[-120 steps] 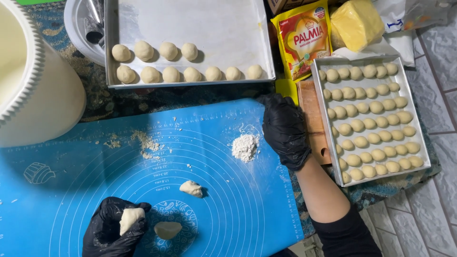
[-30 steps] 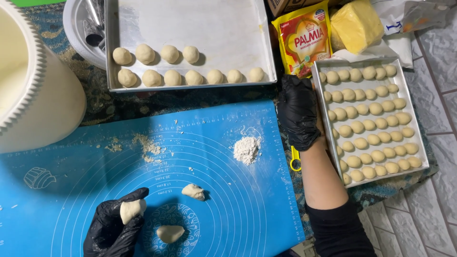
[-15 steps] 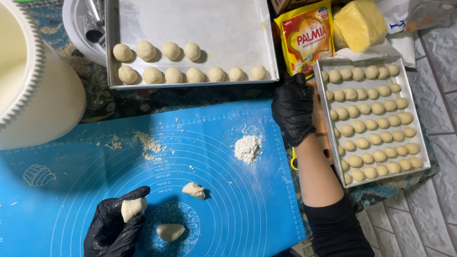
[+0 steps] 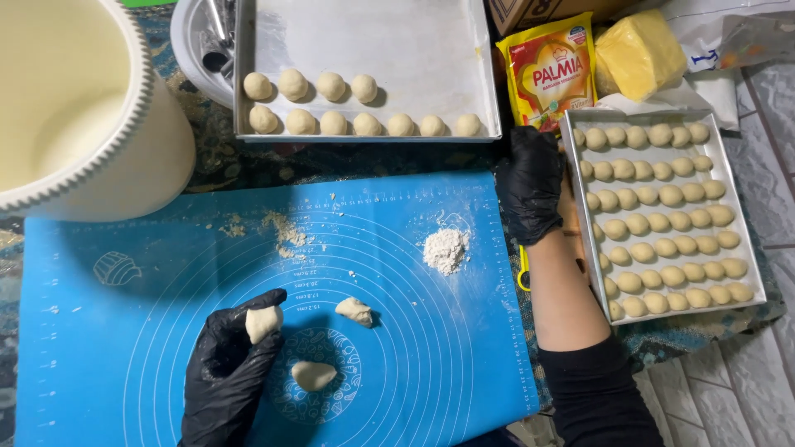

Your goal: Shaping small pieces of dough into uniform balls by hand and arranging them on a baking tray.

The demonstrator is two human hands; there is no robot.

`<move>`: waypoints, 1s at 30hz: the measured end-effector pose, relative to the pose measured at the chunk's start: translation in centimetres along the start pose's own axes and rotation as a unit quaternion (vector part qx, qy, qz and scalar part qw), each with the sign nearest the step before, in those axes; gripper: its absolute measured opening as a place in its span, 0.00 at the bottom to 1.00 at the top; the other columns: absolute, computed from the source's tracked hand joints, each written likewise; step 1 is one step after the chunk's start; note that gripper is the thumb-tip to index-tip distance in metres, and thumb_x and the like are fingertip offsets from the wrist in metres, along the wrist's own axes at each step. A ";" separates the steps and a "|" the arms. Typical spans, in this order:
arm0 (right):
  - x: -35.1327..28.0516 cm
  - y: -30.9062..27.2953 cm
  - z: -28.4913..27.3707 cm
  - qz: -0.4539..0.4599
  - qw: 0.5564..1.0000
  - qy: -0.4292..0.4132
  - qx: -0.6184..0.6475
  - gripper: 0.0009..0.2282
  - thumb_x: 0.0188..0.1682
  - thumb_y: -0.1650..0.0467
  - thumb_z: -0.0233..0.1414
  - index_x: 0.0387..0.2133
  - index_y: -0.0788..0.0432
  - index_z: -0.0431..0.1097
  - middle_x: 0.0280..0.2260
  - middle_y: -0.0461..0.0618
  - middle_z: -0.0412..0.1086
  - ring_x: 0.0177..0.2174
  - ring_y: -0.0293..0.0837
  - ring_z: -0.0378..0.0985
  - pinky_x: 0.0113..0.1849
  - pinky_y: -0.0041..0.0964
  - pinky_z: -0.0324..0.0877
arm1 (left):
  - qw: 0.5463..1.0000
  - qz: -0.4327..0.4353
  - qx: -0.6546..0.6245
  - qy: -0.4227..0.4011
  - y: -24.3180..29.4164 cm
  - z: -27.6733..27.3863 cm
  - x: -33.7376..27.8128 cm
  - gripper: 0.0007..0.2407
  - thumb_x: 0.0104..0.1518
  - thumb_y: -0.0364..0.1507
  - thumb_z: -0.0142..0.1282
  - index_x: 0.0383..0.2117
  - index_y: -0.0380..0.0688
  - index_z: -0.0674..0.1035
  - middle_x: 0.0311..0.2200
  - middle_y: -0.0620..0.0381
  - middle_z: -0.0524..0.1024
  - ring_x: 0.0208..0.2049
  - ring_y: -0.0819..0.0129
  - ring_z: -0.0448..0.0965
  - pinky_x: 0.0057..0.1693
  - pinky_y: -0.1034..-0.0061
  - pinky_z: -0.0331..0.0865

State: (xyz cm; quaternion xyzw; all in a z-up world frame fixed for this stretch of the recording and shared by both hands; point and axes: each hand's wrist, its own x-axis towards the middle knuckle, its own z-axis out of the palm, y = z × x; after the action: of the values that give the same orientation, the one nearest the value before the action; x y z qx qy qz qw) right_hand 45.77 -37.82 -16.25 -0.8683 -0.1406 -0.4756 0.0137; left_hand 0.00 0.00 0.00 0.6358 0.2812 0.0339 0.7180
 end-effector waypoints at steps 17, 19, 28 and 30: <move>7.9 -4.7 -10.5 0.109 0.929 -0.048 0.351 0.23 0.44 0.86 0.39 0.51 0.65 0.70 0.42 0.58 0.69 0.36 0.49 0.68 0.42 0.42 0.71 | 0.993 0.106 -0.047 0.014 3.3 1.8 10.6 0.18 0.56 0.30 0.59 0.53 0.37 0.79 0.47 0.49 0.82 0.41 0.62 0.80 0.55 0.67 0.76; 7.5 -3.8 -9.4 0.151 0.950 0.013 0.273 0.02 0.49 0.79 0.62 0.33 0.64 0.78 0.32 0.55 0.80 0.33 0.51 0.84 0.38 0.43 0.81 | 0.990 0.109 -0.078 0.033 1.2 1.0 11.4 0.14 0.51 0.33 0.64 0.42 0.44 0.80 0.51 0.47 0.82 0.54 0.53 0.82 0.54 0.62 0.79; 8.4 -3.3 -11.7 0.077 0.952 0.016 0.297 0.09 0.57 0.81 0.51 0.44 0.67 0.80 0.42 0.57 0.77 0.42 0.53 0.80 0.49 0.45 0.77 | 0.989 0.103 -0.098 0.032 1.6 0.6 11.3 0.11 0.55 0.30 0.61 0.43 0.49 0.77 0.57 0.47 0.77 0.63 0.54 0.76 0.61 0.60 0.74; 8.7 -3.1 -11.9 0.117 0.951 0.017 0.284 0.05 0.52 0.79 0.59 0.38 0.64 0.81 0.36 0.53 0.80 0.38 0.48 0.83 0.44 0.41 0.77 | 0.988 0.106 -0.107 0.032 2.4 0.9 10.8 0.08 0.58 0.28 0.58 0.42 0.45 0.77 0.51 0.47 0.79 0.54 0.56 0.79 0.58 0.63 0.75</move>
State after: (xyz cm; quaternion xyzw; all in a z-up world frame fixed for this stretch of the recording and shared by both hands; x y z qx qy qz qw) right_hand 39.58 -34.73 -2.84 -0.8308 -0.1669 -0.4252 0.3180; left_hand 10.25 4.05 -1.61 0.5797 0.2303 0.1600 0.7650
